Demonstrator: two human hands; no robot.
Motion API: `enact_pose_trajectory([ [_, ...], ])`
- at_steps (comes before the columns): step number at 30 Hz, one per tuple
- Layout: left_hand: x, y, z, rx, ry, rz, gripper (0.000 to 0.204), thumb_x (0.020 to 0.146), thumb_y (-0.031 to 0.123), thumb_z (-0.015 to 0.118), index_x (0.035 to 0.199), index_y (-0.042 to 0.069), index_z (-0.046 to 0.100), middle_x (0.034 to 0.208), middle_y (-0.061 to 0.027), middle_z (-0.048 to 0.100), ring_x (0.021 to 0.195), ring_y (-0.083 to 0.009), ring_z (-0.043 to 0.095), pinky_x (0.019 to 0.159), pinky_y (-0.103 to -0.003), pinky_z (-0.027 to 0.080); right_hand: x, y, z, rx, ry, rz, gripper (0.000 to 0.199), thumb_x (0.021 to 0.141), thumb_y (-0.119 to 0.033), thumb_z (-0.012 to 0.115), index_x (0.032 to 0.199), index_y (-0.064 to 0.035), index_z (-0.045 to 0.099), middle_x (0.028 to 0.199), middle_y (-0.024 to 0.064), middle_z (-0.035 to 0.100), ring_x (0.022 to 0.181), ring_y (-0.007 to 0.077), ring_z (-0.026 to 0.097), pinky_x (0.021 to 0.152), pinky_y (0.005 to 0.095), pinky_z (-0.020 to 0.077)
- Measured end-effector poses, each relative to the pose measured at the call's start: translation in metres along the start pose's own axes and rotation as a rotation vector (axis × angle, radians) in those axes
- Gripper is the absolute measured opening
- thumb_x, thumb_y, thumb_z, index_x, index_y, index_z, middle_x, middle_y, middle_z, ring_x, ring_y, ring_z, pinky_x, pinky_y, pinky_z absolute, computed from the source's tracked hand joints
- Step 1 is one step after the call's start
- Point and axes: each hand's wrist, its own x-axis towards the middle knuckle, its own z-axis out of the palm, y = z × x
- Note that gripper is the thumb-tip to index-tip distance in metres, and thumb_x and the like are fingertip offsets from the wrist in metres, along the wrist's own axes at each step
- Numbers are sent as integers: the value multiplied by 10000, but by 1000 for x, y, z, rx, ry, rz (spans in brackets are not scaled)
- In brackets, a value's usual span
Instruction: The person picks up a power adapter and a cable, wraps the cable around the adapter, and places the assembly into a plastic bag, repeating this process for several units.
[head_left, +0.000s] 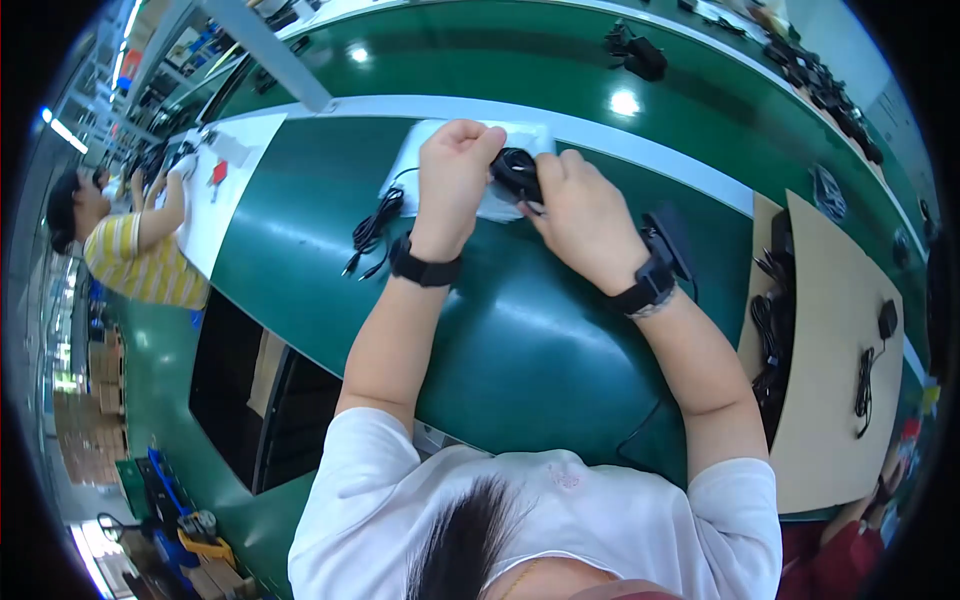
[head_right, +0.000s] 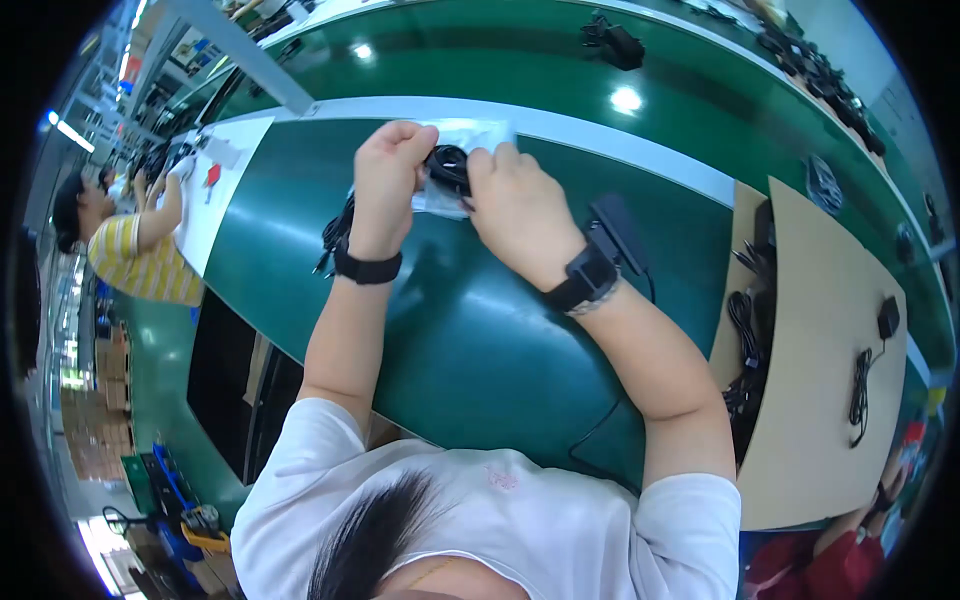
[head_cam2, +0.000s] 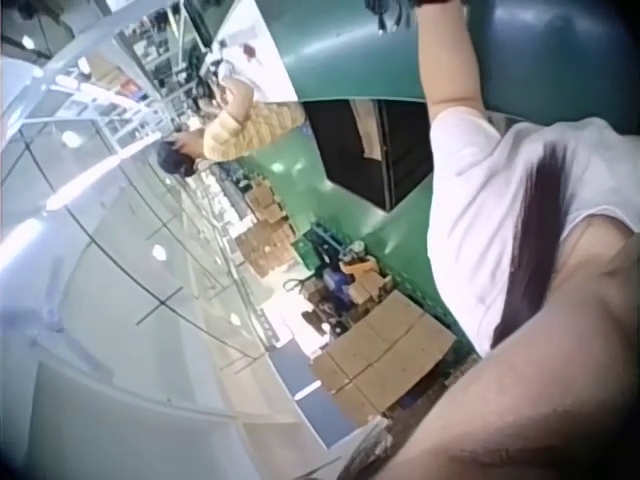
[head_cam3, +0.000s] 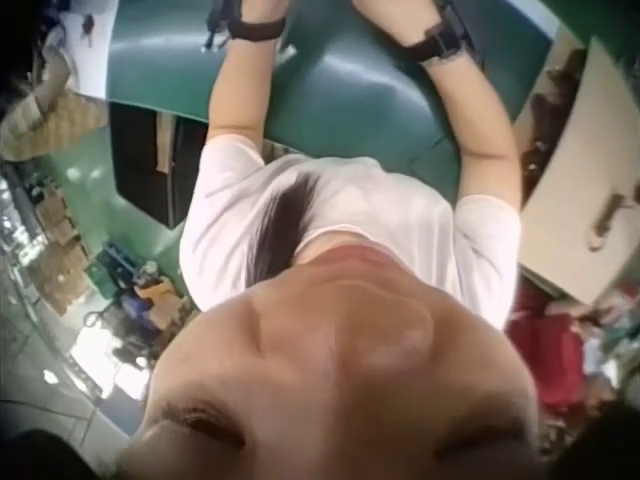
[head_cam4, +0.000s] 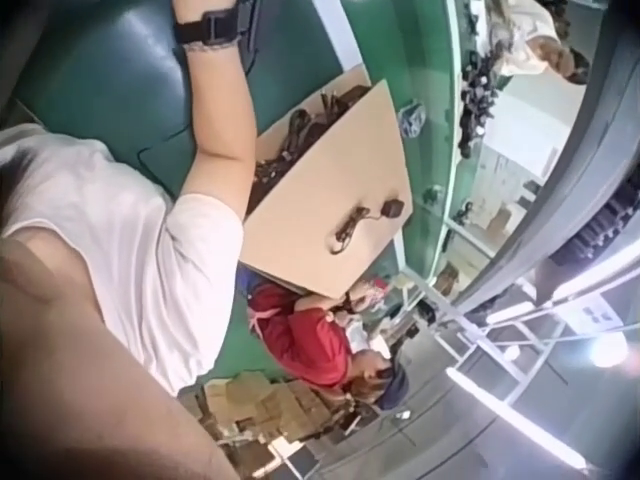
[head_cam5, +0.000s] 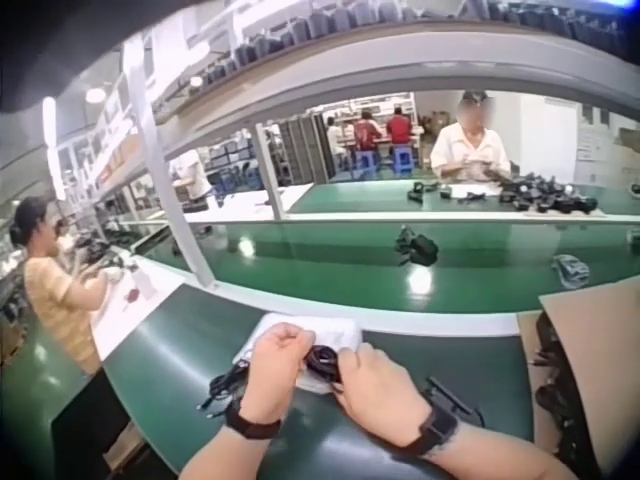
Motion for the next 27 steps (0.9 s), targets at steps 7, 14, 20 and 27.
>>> enact_pose_trajectory([
  [7, -22, -17, 27, 677, -93, 746, 116, 771, 113, 625, 722, 45, 545, 583, -112, 561, 518, -252, 566, 485, -325, 440, 4, 21, 6, 74, -85, 160, 207, 719, -131, 606, 843, 15, 529, 733, 175, 553, 640, 317, 574, 567, 377, 473],
  [14, -40, -9, 47, 599, -85, 813, 117, 783, 96, 625, 730, 40, 536, 604, -104, 564, 535, -260, 564, 491, -331, 436, 23, 39, -17, 1701, 56, 583, 229, 830, -179, 611, 947, 10, 558, 837, 52, 602, 704, 112, 568, 616, 230, 465],
  [20, -42, 13, 65, 436, -45, 1194, 89, 775, 62, 659, 776, 15, 584, 632, -79, 561, 530, -117, 531, 492, -234, 419, 21, 27, -7, 444, 470, -143, 551, 791, -90, 604, 1290, -29, 380, 1147, 78, 539, 920, 177, 572, 792, 267, 460],
  [27, -52, 10, 77, 313, -136, 751, 94, 801, 65, 631, 787, 8, 558, 628, -29, 562, 545, -54, 506, 508, -202, 409, 26, 23, -34, 1163, 232, 252, 609, 775, -28, 613, 1322, -20, 346, 1037, 65, 566, 889, 102, 555, 741, 247, 483],
])
